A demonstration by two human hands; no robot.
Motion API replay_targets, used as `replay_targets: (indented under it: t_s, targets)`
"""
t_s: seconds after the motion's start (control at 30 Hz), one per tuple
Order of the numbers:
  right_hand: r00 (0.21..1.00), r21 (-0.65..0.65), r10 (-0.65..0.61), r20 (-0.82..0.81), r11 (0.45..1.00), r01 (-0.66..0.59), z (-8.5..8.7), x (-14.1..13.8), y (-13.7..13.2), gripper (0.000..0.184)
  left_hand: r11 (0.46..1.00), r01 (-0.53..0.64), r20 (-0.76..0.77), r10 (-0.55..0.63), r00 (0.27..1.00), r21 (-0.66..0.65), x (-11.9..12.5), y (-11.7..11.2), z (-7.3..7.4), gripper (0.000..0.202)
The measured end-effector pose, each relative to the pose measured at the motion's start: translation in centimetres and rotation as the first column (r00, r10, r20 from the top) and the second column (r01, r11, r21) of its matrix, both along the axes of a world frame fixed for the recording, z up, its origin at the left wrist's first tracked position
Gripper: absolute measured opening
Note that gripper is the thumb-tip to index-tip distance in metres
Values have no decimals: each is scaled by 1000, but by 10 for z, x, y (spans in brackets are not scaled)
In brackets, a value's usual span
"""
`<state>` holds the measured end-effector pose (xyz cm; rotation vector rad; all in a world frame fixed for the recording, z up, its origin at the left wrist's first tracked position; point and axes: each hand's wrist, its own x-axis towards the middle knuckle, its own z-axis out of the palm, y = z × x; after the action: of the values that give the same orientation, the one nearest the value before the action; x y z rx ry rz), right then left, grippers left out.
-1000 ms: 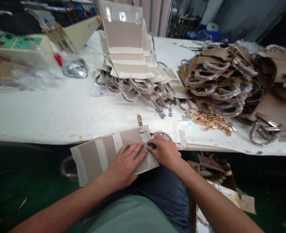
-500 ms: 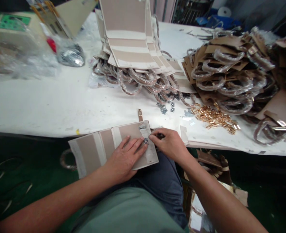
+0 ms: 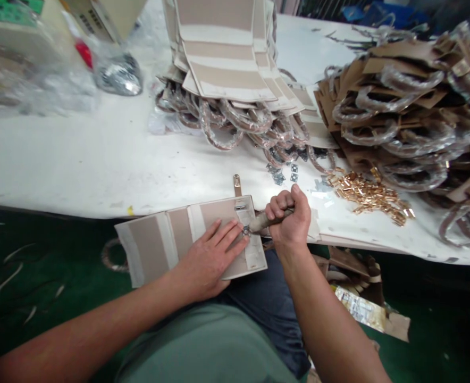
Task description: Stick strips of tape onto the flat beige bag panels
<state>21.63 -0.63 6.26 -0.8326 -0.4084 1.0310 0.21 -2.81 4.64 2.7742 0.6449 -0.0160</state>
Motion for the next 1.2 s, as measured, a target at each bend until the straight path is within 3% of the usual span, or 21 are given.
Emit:
replay_targets:
  t_s: [0.1, 0.23, 0.3, 0.43, 0.5, 0.6, 0.67, 0.73, 0.87, 1.03, 1.1, 1.13, 1.2]
  targets:
    - [998, 21, -22, 62, 1000, 20, 0, -6, -2, 49, 1000, 3, 15, -3, 1000, -11, -1, 1, -2, 98]
    - [945, 84, -18, 326, 996, -10, 5, -26, -9, 45, 1000, -2, 40, 2, 999, -12, -1, 2, -2, 97]
    - [848, 85, 13, 530, 994, -68, 6, -37, -15, 44, 1000, -10, 59, 11, 998, -10, -1, 1, -3, 95]
    - [517, 18, 97, 850, 977, -213, 10, -46, -21, 46, 999, -47, 107, 46, 993, 9, -2, -2, -6, 95]
    - [492, -12, 125, 862, 974, -227, 12, -45, -20, 48, 997, -74, 122, 71, 990, 22, -3, -4, -9, 97]
    - [602, -2, 114, 790, 983, -184, 17, -41, -16, 48, 994, -105, 128, 99, 987, 37, -3, -7, -11, 98]
    - [623, 29, 95, 776, 982, -186, 22, -42, -16, 49, 993, -105, 124, 99, 987, 44, -3, -8, -11, 99]
    - [565, 27, 123, 816, 968, -250, 28, -46, -17, 49, 994, -101, 119, 96, 988, 42, -3, -8, -10, 100]
    - [360, -12, 169, 918, 917, -400, 34, -57, -19, 46, 994, -107, 134, 103, 986, 22, -1, -7, -10, 96]
    - [197, -22, 146, 969, 852, -523, 24, -56, -18, 41, 996, -94, 166, 90, 982, 15, 1, -7, -13, 93]
    - [211, -30, 162, 964, 855, -517, 20, -51, -17, 41, 994, -105, 171, 100, 980, 20, 0, -7, -12, 94]
    - [257, -36, 183, 949, 871, -489, 19, -48, -16, 42, 994, -106, 170, 101, 980, 24, -1, -7, -11, 95]
    - [426, -32, 220, 878, 913, -406, 23, -42, -14, 45, 995, -98, 162, 92, 983, 28, -3, -7, -9, 95]
